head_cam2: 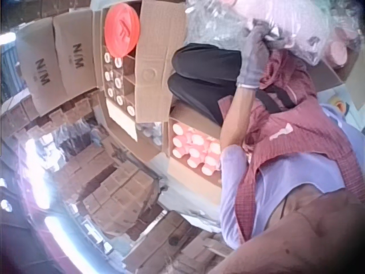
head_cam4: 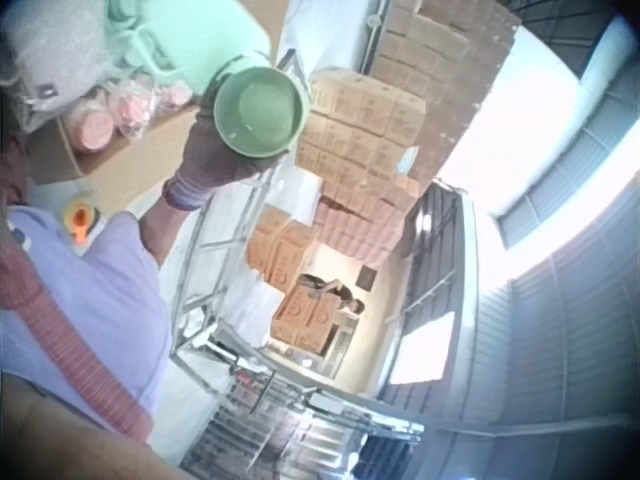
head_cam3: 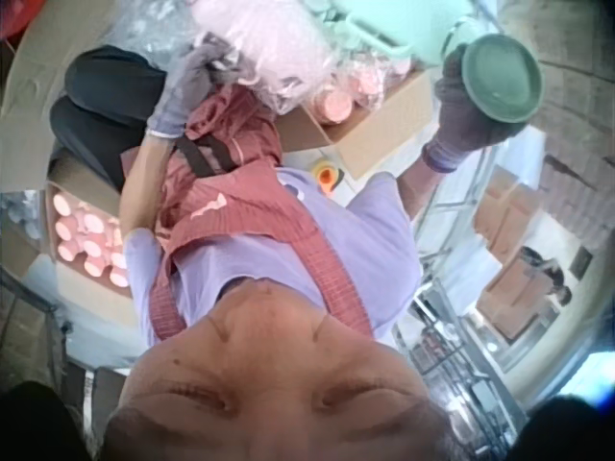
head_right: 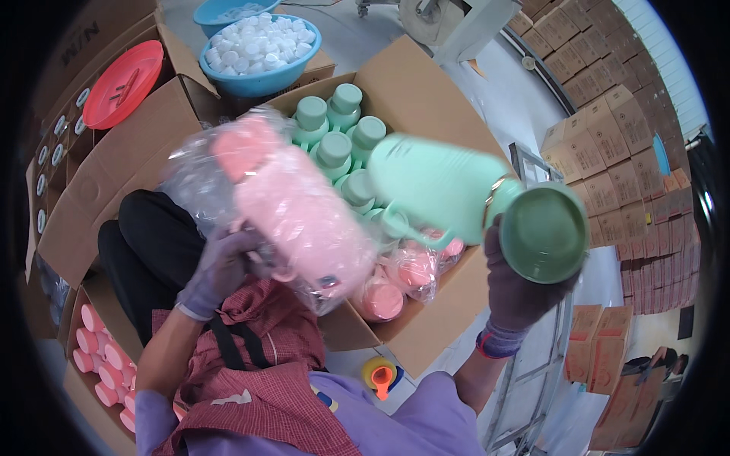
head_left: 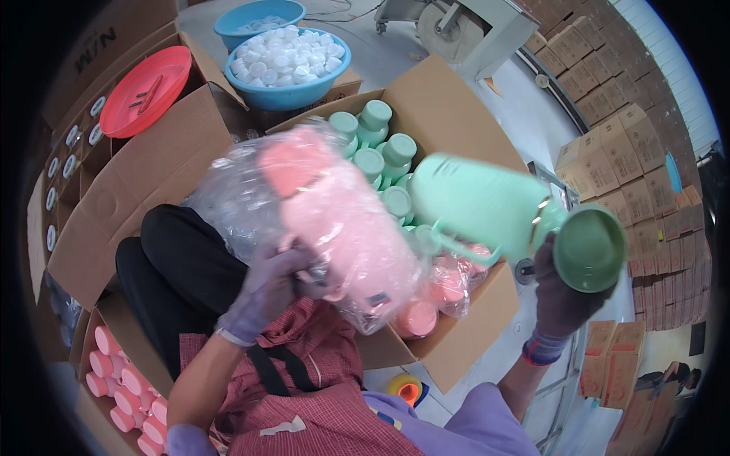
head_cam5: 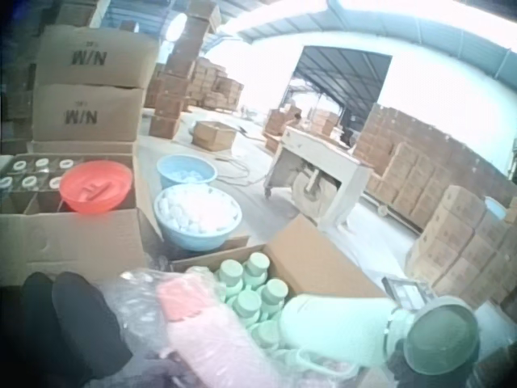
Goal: The person assembles thermos bottles by inserting glass liners into plastic sleeves, screwing on lids, and wrapping each unit in bubble wrap. They handle pink and mint green bottles, placing finished units into a cardboard box.
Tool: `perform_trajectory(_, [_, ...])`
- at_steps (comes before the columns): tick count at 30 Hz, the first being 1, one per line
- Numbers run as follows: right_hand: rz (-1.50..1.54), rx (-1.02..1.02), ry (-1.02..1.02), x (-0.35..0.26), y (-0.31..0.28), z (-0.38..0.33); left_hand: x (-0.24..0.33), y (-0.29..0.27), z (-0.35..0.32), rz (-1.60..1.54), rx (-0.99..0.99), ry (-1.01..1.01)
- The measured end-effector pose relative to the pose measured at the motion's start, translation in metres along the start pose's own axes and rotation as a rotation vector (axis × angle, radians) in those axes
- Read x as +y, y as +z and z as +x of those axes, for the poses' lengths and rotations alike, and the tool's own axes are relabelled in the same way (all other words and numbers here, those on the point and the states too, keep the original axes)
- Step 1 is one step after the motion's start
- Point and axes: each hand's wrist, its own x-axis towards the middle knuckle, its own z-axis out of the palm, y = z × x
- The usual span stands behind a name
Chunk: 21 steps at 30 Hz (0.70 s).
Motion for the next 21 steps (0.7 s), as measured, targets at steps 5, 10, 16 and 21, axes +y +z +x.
perform_trajectory(5, [-0.022,-0.175,-0.104,0.008,0.043,0.041,-0.105,0.054,0.063,0.234,0.129,0.010])
perform_trajectory(10, [0.039,-0.340,-0.087,0.032,0.075,0.063,-0.209,0.054,0.059,0.858,0.057,0.199])
perform_trajectory(16, [-0.027,-0.298,0.049,0.115,0.096,0.055,-0.104,0.023,0.043,0.559,-0.314,-0.053])
perform_trajectory(21, [-0.271,-0.948,0.530,0.222,0.123,0.043,0.041,-0.145,-0.019,-0.228,0.028,0.638])
